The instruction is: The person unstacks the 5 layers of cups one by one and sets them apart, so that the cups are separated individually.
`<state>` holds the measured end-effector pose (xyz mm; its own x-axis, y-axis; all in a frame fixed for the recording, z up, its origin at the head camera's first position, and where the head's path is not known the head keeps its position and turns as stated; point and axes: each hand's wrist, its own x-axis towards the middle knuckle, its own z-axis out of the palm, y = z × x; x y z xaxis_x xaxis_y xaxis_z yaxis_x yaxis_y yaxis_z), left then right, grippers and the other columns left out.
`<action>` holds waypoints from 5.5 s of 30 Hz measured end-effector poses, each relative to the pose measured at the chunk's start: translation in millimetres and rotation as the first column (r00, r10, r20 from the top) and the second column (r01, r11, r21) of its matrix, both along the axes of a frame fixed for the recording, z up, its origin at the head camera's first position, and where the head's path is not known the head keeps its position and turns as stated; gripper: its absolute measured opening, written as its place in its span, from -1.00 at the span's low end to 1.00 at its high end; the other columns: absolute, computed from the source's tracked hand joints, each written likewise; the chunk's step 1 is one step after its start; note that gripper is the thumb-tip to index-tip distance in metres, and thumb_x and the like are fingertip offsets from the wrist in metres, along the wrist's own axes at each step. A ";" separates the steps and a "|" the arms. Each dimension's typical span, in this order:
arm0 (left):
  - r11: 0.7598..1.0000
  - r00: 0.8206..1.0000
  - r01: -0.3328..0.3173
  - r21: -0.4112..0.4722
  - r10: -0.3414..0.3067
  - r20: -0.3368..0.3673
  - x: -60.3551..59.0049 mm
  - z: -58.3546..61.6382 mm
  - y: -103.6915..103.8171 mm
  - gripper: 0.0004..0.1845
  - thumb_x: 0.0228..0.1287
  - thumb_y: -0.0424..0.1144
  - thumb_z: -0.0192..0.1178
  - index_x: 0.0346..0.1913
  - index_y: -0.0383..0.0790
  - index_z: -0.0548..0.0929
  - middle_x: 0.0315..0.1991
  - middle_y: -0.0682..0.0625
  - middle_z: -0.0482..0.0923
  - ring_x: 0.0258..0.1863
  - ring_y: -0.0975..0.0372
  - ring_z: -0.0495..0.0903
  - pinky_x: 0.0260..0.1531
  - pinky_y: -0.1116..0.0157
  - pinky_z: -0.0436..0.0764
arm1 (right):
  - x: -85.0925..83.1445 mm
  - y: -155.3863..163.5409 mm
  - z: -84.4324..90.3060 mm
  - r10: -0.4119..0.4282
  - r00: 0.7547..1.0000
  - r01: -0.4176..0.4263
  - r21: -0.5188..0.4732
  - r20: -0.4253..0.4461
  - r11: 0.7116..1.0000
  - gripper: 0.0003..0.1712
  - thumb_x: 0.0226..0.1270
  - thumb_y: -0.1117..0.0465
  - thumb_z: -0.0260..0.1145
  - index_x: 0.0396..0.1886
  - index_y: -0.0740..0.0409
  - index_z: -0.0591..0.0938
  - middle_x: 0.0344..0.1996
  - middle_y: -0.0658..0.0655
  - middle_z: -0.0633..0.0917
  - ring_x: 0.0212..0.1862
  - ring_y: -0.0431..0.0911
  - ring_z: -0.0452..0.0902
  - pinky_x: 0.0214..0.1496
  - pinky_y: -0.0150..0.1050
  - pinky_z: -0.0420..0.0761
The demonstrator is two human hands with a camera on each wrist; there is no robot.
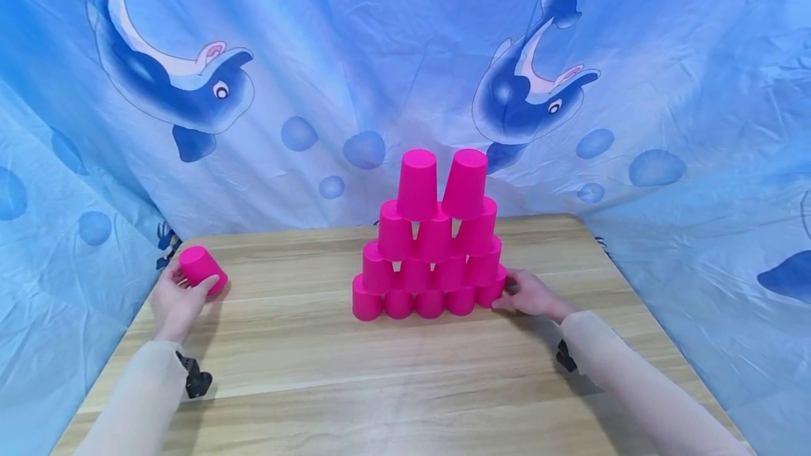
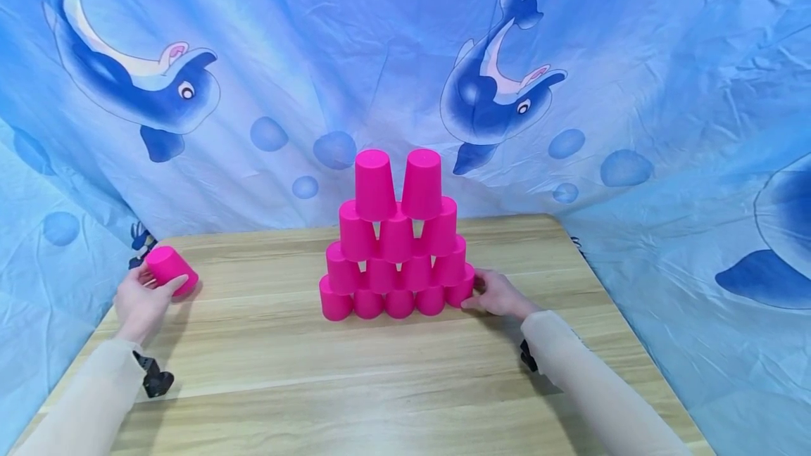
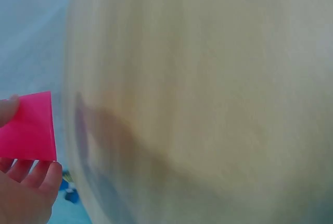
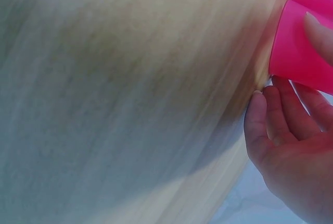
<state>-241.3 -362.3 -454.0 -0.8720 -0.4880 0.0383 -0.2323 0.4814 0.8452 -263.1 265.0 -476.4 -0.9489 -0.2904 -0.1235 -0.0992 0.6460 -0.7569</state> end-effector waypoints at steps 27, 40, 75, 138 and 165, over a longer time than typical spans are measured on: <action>0.991 0.991 -0.067 -0.113 0.080 0.107 5.2 -22.7 -35.4 -0.14 0.31 -0.04 0.13 0.42 -0.47 -0.05 0.30 -0.51 0.13 0.25 -0.35 0.05 0.15 -0.21 0.12 | 0.2 -1.5 1.6 -0.008 1.000 0.008 0.000 0.002 1.000 -0.26 0.03 0.16 0.53 0.25 0.11 0.47 0.06 0.08 0.58 0.10 0.07 0.48 0.15 0.11 0.43; 0.988 0.992 -0.013 -0.156 0.032 0.120 -5.6 -25.0 -37.6 -0.20 0.35 -0.06 0.08 0.42 -0.47 -0.02 0.28 -0.53 0.14 0.23 -0.38 0.05 0.15 -0.22 0.11 | 0.7 -0.8 2.1 0.013 1.000 -0.013 -0.024 -0.010 1.000 -0.31 0.06 0.20 0.52 0.22 0.17 0.49 0.02 0.09 0.61 0.07 0.08 0.50 0.14 0.10 0.44; 0.981 0.993 0.030 -0.193 -0.052 -0.107 -19.1 97.2 54.7 0.09 0.10 0.26 0.24 0.49 -0.30 -0.03 0.42 -0.29 0.05 0.35 -0.23 -0.01 0.24 -0.17 0.10 | 1.1 -1.0 2.5 -0.005 1.000 0.005 -0.009 0.001 1.000 -0.30 0.06 0.19 0.52 0.22 0.18 0.49 0.04 0.11 0.60 0.09 0.09 0.48 0.16 0.11 0.42; 0.717 0.622 0.696 -0.043 -0.632 -0.462 27.6 202.1 301.1 -0.43 0.11 -0.33 0.38 0.20 -0.37 0.48 -0.02 -0.20 0.58 -0.02 0.02 0.58 0.02 0.12 0.53 | 3.1 -2.2 -2.6 -0.027 1.000 0.027 -0.023 -0.006 0.999 -0.27 0.04 0.14 0.53 0.24 0.11 0.48 0.09 0.10 0.56 0.15 0.10 0.43 0.16 0.10 0.43; 0.925 0.782 0.378 0.025 -0.305 -0.544 0.3 137.2 178.9 -0.42 0.07 -0.20 0.44 0.17 -0.26 0.54 -0.03 -0.16 0.58 -0.09 0.09 0.59 -0.08 0.35 0.57 | 3.6 -1.9 -2.3 -0.023 1.000 0.023 -0.017 0.001 1.000 -0.26 0.04 0.13 0.53 0.24 0.15 0.48 0.10 0.12 0.56 0.16 0.13 0.43 0.14 0.07 0.46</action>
